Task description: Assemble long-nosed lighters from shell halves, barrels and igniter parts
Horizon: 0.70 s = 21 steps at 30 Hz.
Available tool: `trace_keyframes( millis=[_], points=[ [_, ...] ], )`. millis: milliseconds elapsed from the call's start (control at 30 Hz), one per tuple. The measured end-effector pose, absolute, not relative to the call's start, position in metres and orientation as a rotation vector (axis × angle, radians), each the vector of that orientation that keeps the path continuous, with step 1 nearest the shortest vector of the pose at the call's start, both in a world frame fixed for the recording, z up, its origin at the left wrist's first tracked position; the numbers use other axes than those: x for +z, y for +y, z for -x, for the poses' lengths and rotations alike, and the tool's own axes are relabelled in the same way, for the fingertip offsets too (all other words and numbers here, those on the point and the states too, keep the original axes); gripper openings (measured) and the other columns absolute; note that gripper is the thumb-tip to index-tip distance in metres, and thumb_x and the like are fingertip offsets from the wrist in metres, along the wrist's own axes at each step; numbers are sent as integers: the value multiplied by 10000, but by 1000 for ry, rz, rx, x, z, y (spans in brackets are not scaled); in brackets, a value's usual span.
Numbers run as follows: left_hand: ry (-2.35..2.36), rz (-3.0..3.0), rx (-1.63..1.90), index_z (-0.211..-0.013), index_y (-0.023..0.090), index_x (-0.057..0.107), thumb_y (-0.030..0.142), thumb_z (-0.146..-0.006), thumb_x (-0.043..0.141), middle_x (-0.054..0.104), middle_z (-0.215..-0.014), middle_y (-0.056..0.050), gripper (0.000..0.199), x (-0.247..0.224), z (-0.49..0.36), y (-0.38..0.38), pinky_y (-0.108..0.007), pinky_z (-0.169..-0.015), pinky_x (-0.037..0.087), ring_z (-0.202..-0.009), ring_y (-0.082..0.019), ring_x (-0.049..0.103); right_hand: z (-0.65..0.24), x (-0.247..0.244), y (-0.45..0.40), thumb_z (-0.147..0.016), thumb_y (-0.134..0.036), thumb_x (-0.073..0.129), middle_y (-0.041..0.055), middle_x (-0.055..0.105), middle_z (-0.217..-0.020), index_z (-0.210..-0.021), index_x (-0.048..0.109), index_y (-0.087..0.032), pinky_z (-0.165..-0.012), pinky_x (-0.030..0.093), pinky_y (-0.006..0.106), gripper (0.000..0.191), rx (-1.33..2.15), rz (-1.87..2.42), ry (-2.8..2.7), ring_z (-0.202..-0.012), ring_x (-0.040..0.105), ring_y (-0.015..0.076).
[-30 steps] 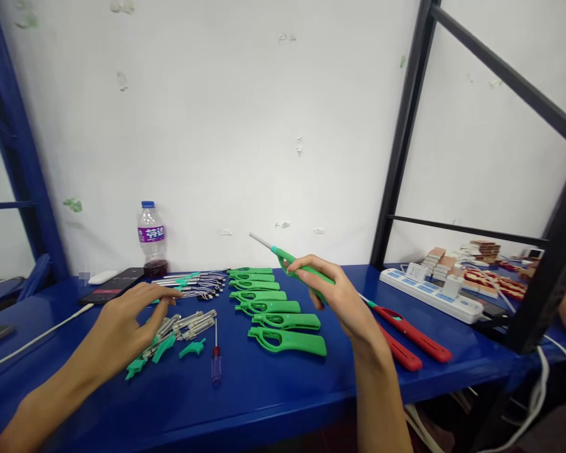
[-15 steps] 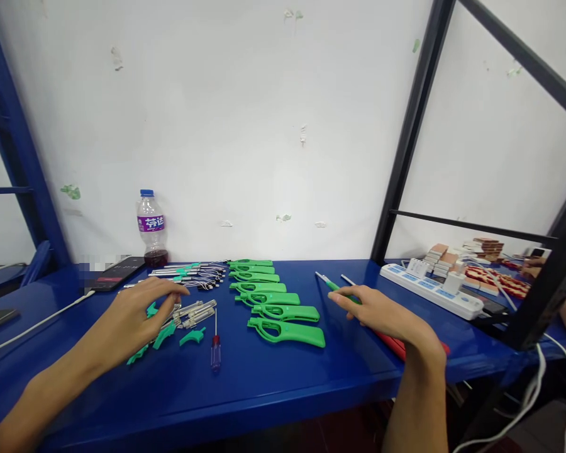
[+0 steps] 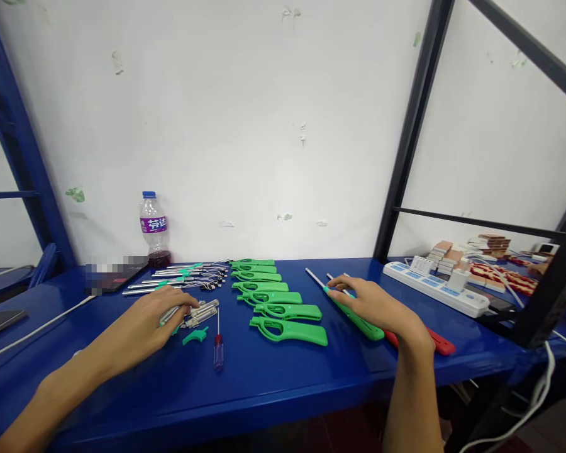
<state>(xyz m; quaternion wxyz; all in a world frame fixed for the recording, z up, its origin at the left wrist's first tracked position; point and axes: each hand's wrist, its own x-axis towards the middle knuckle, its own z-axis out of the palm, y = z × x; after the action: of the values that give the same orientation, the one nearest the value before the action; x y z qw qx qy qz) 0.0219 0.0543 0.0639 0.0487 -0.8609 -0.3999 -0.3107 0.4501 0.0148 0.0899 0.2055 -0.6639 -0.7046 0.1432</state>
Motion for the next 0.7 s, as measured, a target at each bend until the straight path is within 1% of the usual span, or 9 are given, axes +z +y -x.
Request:
trace_keyframes(
  millis=[100,200,267,333,433,500,567,700],
  points=[
    [-1230,2639,-938,-969,267,792,365,-987,451,787,-873,-49,355,64,-22,54,-350,-730,577,-843,-259,736,-441,91,9,-876,-542,702,118,748,-1301,-1300,710,-223,-1039,532,403,530,613,1730,-2021,-1226,678,341],
    [-1259,2672,-912,-1015,273,800,363,-997,429,799,-907,-47,382,63,-21,54,-353,-751,584,-870,-260,747,-424,91,12,-793,-447,795,119,786,-1124,-1198,723,-189,-926,568,381,486,803,1635,-2102,-1080,728,312],
    [-1271,2681,-883,-1031,273,799,363,-1006,411,803,-927,-45,399,63,-21,53,-365,-779,588,-890,-261,751,-411,90,16,-745,-402,836,113,781,-1112,-1151,736,-195,-891,567,373,467,789,1636,-2129,-1072,720,308],
    [-1281,2677,-869,-1037,265,796,366,-1011,403,803,-931,-47,407,63,-20,54,-375,-793,590,-901,-264,752,-400,89,20,-707,-331,862,98,774,-1119,-1152,740,-217,-832,568,348,476,754,1691,-2147,-1063,715,297],
    [-1282,2670,-881,-1030,265,792,375,-1013,409,804,-928,-47,400,63,-20,54,-369,-781,589,-899,-264,755,-388,85,25,-671,-235,874,73,762,-1089,-1114,740,-237,-749,556,313,464,728,1753,-2176,-1001,718,272],
    [-1283,2684,-883,-1036,273,791,380,-1016,411,807,-945,-42,395,63,-20,53,-359,-773,587,-898,-259,758,-380,82,27,-665,-224,890,63,756,-1077,-1099,740,-242,-749,544,311,460,717,1756,-2205,-976,717,264],
    [-1292,2706,-872,-1047,278,790,383,-1018,411,811,-967,-38,395,64,-20,53,-351,-773,586,-899,-255,760,-371,80,28,-673,-223,901,54,749,-1091,-1131,740,-256,-761,531,310,487,703,1750,-2244,-976,714,259],
    [-1347,2720,-819,-1078,273,786,373,-1018,404,813,-1001,-39,400,64,-19,52,-349,-798,581,-928,-254,759,-349,78,30,-699,-172,895,41,730,-1090,-1147,743,-259,-755,509,280,481,682,1716,-2321,-984,703,238]
  ],
)
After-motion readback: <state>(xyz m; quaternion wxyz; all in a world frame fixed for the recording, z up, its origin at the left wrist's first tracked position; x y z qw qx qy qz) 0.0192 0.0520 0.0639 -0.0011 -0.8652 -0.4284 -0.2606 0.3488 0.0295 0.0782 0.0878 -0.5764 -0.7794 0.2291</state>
